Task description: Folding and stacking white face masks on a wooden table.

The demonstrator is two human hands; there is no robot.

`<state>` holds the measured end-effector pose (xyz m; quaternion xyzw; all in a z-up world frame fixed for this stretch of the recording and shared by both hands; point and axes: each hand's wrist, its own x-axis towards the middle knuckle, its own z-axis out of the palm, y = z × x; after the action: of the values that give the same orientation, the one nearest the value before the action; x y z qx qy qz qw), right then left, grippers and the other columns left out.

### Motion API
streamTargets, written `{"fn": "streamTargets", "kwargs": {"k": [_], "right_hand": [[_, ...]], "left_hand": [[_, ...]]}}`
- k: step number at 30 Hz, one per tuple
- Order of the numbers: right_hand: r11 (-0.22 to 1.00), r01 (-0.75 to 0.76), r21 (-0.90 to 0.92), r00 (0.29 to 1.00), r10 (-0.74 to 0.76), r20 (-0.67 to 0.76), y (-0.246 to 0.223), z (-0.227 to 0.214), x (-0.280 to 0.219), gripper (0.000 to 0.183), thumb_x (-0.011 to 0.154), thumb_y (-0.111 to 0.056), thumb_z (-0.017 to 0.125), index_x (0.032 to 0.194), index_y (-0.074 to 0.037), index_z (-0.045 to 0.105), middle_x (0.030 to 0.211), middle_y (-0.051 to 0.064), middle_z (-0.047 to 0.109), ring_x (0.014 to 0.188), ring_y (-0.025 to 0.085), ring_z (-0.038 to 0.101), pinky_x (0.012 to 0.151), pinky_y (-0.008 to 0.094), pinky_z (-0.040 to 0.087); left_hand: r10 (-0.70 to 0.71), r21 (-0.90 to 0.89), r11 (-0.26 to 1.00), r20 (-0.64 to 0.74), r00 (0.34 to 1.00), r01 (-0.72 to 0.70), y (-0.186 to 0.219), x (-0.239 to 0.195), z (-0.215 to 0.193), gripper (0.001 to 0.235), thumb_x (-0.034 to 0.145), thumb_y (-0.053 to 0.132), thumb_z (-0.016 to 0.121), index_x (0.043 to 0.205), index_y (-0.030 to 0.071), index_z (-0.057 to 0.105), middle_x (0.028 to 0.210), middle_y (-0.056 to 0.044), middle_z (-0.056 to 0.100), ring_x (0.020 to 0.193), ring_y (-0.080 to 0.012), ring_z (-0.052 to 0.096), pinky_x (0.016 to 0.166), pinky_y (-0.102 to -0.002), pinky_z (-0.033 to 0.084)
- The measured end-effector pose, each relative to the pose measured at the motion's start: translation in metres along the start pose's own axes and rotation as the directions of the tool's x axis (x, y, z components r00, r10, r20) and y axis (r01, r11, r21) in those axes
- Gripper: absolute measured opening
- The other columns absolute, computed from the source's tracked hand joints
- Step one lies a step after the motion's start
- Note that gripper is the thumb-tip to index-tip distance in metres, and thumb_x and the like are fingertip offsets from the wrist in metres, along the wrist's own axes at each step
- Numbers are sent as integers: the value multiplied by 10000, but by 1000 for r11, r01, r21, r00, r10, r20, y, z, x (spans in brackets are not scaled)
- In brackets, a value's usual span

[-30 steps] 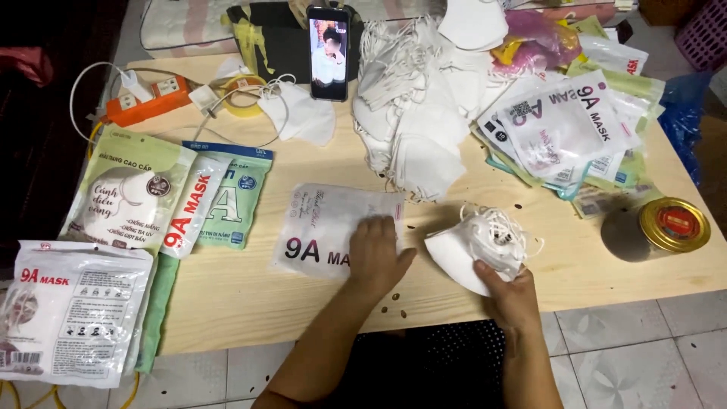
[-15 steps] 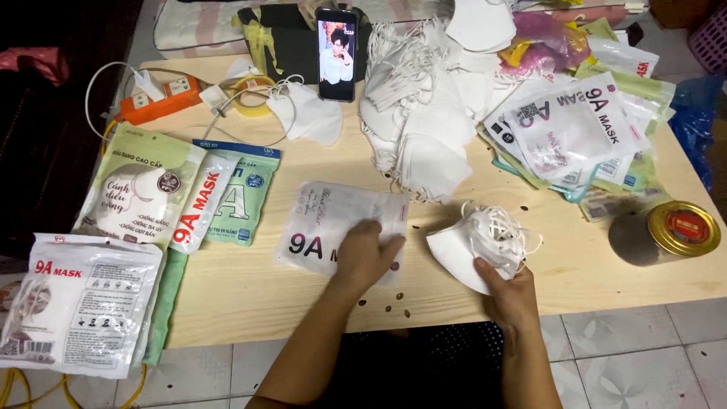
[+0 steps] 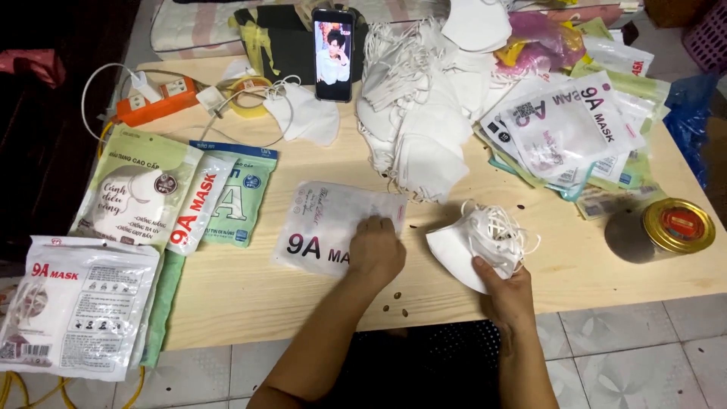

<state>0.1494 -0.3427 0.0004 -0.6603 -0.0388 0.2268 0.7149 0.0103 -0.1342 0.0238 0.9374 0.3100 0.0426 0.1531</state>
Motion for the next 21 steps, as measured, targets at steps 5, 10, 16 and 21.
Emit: {"fn": "streamTargets", "kwargs": {"k": [5, 10, 16, 21], "right_hand": [[999, 10, 46, 1000, -10, 5, 6, -4, 7, 334, 857, -35, 809, 1173, -55, 702, 976, 101, 759, 843, 182, 730, 778, 355, 590], [997, -55, 50, 998, 52, 46, -1, 19, -10, 370, 823, -38, 836, 1171, -31, 711, 971, 142, 765, 829, 212, 733, 759, 388, 582], [994, -104, -40, 979, 109, 174, -6, 74, -17, 344, 792, -71, 875, 1107, -56, 737, 891, 63, 758, 767, 137, 703, 712, 314, 569], [993, -116, -37, 982, 121, 146, -18, 85, -19, 331, 804, -116, 875, 1098, -70, 729, 863, 55, 760, 726, 129, 704, 676, 285, 549]], "left_hand": [[-45, -292, 950, 220, 975, 109, -27, 8, -2, 501, 989, 184, 453, 1421, -52, 542, 1425, -293, 552, 1394, -428, 482, 1153, -513, 375], [-78, -583, 786, 237, 968, 206, -51, 1, -3, 354, 1005, 205, 501, 1256, -26, 596, 1095, -256, 655, 960, -355, 633, 892, -462, 505], [-64, -818, 521, 246, 967, 243, -51, -9, -23, 287, 1037, 116, 465, 1209, -63, 609, 815, -156, 651, 625, -194, 654, 607, -351, 595], [10, -924, 345, 178, 984, 164, -54, -15, -42, 195, 1032, 88, 480, 1120, -29, 609, 872, -69, 572, 792, -191, 546, 696, -350, 559]]}}
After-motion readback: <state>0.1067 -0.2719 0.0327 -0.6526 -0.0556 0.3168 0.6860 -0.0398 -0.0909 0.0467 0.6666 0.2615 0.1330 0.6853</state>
